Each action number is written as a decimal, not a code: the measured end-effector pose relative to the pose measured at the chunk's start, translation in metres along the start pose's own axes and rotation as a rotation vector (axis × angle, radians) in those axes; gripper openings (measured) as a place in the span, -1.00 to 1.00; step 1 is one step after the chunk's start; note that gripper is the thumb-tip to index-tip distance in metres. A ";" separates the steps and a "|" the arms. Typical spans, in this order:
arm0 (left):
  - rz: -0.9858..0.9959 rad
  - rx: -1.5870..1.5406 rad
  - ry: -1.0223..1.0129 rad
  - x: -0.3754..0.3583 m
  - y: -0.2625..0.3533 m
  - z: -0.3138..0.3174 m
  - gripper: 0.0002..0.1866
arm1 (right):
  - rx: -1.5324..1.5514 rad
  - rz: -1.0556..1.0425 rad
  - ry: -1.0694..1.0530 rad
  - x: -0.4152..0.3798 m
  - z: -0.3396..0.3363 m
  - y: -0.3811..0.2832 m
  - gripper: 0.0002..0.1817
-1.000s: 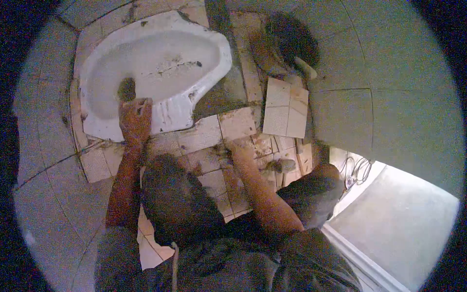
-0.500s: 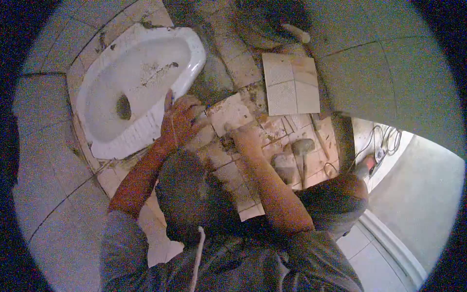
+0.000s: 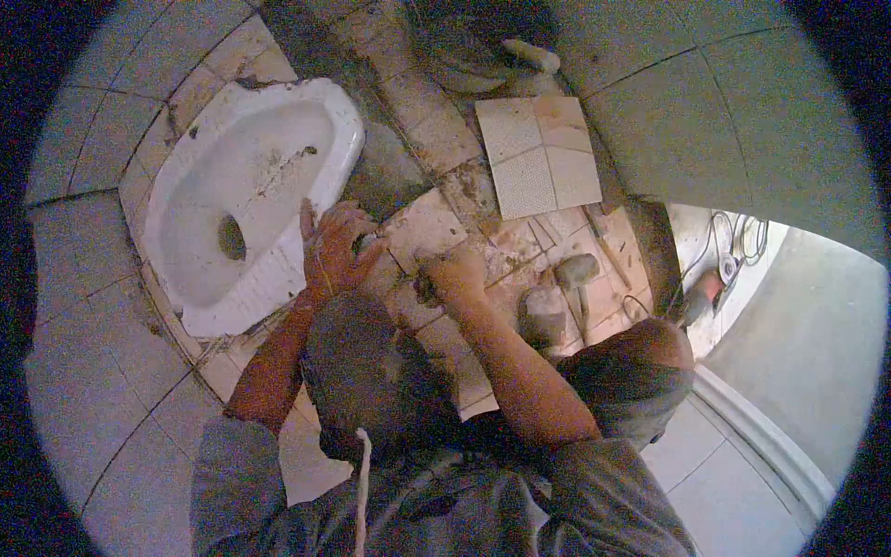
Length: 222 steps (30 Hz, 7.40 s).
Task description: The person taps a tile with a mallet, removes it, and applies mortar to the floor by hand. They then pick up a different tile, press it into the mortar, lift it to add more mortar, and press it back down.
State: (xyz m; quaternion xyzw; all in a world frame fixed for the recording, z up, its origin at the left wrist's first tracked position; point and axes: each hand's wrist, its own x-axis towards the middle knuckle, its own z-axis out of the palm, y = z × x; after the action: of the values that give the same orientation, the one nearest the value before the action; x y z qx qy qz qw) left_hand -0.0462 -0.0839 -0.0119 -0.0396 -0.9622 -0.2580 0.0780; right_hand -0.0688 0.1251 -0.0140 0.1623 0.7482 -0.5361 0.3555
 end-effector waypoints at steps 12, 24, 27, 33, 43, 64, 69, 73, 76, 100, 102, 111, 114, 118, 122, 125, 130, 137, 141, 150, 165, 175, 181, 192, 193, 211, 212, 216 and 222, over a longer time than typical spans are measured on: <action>-0.033 0.085 0.031 0.004 0.011 0.002 -0.64 | -0.058 -0.084 0.049 0.027 0.020 0.068 -0.60; -0.031 0.138 -0.080 0.009 0.020 -0.004 -0.61 | -0.289 -0.026 0.058 0.003 -0.004 0.007 -0.49; -0.036 0.161 -0.092 0.011 0.022 -0.005 -0.63 | -0.135 -0.066 -0.014 0.007 -0.006 0.016 -0.49; 0.024 0.182 -0.089 0.007 0.021 0.000 -0.58 | -0.032 0.035 -0.083 0.001 -0.007 0.005 -0.50; 0.184 0.126 -0.103 -0.007 0.037 0.018 -0.18 | -0.026 -0.109 -0.002 0.009 0.000 0.022 -0.53; 0.291 0.614 -0.082 -0.014 0.040 0.026 -0.25 | -0.134 -0.378 0.063 0.017 -0.053 0.023 -0.56; 0.309 0.510 0.029 -0.012 0.039 0.031 -0.22 | -0.025 -0.498 0.039 0.023 -0.071 0.021 -0.57; 0.202 0.526 -0.108 -0.008 0.065 0.016 -0.22 | -0.123 -0.547 0.079 0.033 -0.063 0.027 -0.58; 0.219 0.515 -0.118 -0.007 0.065 0.014 -0.20 | -0.217 -0.380 0.086 0.031 -0.058 0.022 -0.56; 0.310 0.600 -0.032 -0.009 0.053 0.019 -0.52 | -0.648 0.137 0.655 0.013 -0.228 0.180 -0.58; 0.318 0.746 -0.039 -0.012 0.041 0.023 -0.55 | -0.538 0.146 0.634 0.009 -0.231 0.173 -0.57; 0.437 0.784 0.179 -0.011 0.022 0.033 -0.60 | -0.898 -0.372 0.028 -0.024 -0.180 0.038 -0.76; 0.284 0.668 0.182 -0.011 0.040 0.034 -0.61 | -1.154 -0.532 -0.256 -0.039 -0.149 -0.013 -0.75; 0.258 0.613 0.199 -0.013 0.034 0.039 -0.64 | -1.410 -0.694 -0.328 -0.030 -0.121 -0.018 -0.77; 0.224 0.670 0.144 -0.015 0.029 0.043 -0.63 | -1.341 -0.838 -0.162 -0.018 -0.109 -0.013 -0.76; 0.273 0.657 0.198 -0.013 0.027 0.044 -0.61 | -1.302 -0.962 -0.174 -0.017 -0.112 -0.001 -0.76; 0.297 0.596 0.177 -0.010 0.028 0.039 -0.60 | -1.280 -0.745 -0.278 -0.025 -0.102 -0.008 -0.79; 0.407 0.692 0.081 -0.011 0.035 0.028 -0.49 | -1.287 -0.601 -0.352 -0.027 -0.103 -0.006 -0.78; 0.230 0.692 -0.026 -0.009 0.047 0.026 -0.39 | -1.107 -0.843 -0.272 -0.022 -0.110 0.014 -0.63; 0.177 0.563 -0.021 -0.014 0.034 0.034 -0.54 | -0.888 -0.717 -0.347 -0.029 -0.123 -0.003 -0.65; 0.282 0.620 0.014 -0.024 0.007 0.043 -0.50 | -0.401 -0.583 -0.422 -0.032 -0.078 -0.038 -0.51; 0.289 0.624 0.013 -0.023 0.008 0.042 -0.48 | -0.437 -0.589 -0.430 -0.030 -0.075 -0.027 -0.55; 0.297 0.627 0.009 -0.024 0.009 0.040 -0.46 | -0.542 -0.761 -0.433 -0.028 -0.068 -0.020 -0.56; 0.294 0.621 -0.013 -0.029 0.009 0.035 -0.42 | -0.424 -0.708 -0.359 -0.030 -0.055 -0.007 -0.52; 0.296 0.621 -0.010 -0.027 0.010 0.036 -0.42 | -0.510 -0.829 -0.345 -0.022 -0.050 -0.002 -0.52; 0.338 0.623 -0.033 -0.025 0.006 0.039 -0.37 | -0.301 -0.564 -0.415 -0.030 -0.068 -0.015 -0.59; 0.343 0.621 -0.035 -0.025 0.007 0.039 -0.36 | -0.291 -0.552 -0.433 -0.030 -0.071 -0.017 -0.59; 0.341 0.617 -0.033 -0.025 0.011 0.043 -0.35 | -0.334 -0.580 -0.412 -0.039 -0.065 -0.021 -0.63; 0.340 0.613 -0.041 -0.022 0.015 0.039 -0.33 | -0.466 -0.704 -0.393 -0.032 -0.058 -0.009 -0.66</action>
State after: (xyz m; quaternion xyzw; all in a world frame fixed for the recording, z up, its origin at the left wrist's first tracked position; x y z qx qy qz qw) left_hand -0.0276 -0.0518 -0.0413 -0.1791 -0.9760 0.0601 0.1085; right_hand -0.0735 0.1794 0.0246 -0.2904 0.7768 -0.4624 0.3138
